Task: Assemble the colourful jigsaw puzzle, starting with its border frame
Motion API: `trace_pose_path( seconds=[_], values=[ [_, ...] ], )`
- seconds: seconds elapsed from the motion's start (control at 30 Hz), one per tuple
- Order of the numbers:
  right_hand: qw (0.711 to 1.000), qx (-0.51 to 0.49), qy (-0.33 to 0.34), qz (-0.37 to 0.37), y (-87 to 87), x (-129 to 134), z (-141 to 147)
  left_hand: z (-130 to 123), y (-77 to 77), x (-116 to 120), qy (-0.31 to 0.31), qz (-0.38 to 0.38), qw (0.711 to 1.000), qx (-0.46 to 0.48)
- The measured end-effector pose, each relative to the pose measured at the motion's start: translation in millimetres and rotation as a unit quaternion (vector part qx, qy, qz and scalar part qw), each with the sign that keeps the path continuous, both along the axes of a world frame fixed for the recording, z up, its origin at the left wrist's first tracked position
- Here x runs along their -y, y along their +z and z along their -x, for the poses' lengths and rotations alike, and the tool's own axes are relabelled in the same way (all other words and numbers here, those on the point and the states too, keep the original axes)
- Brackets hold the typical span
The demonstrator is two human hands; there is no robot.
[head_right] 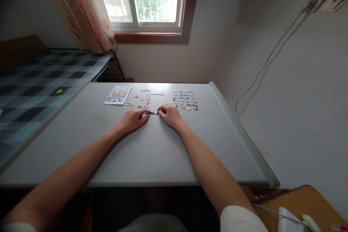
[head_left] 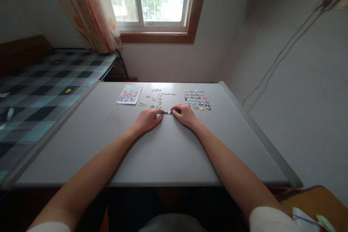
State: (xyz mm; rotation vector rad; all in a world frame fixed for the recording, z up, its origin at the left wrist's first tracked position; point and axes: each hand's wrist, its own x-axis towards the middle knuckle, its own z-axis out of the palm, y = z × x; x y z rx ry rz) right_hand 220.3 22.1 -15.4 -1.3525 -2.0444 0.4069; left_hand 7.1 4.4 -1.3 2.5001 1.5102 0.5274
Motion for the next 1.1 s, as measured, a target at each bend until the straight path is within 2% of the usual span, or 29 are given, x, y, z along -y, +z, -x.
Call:
trace_pose_path(
  seconds=[0.67,0.9,1.1],
  values=[
    [1.0,-0.013,0.002,-0.002,-1.5,-0.9,0.5,0.6,-1.2,-1.1,-0.002,-0.002,1.0,0.001],
    [0.992,-0.107,0.01,0.071,-1.4,-6.3,-4.2,2.1,-2.4,-1.4,-0.006,-0.007,1.0,0.004],
    [0.99,-0.113,0.003,0.08,1.0,-4.8,-4.5,1.2,-1.9,-0.9,-0.004,-0.003,1.0,0.005]
  ],
)
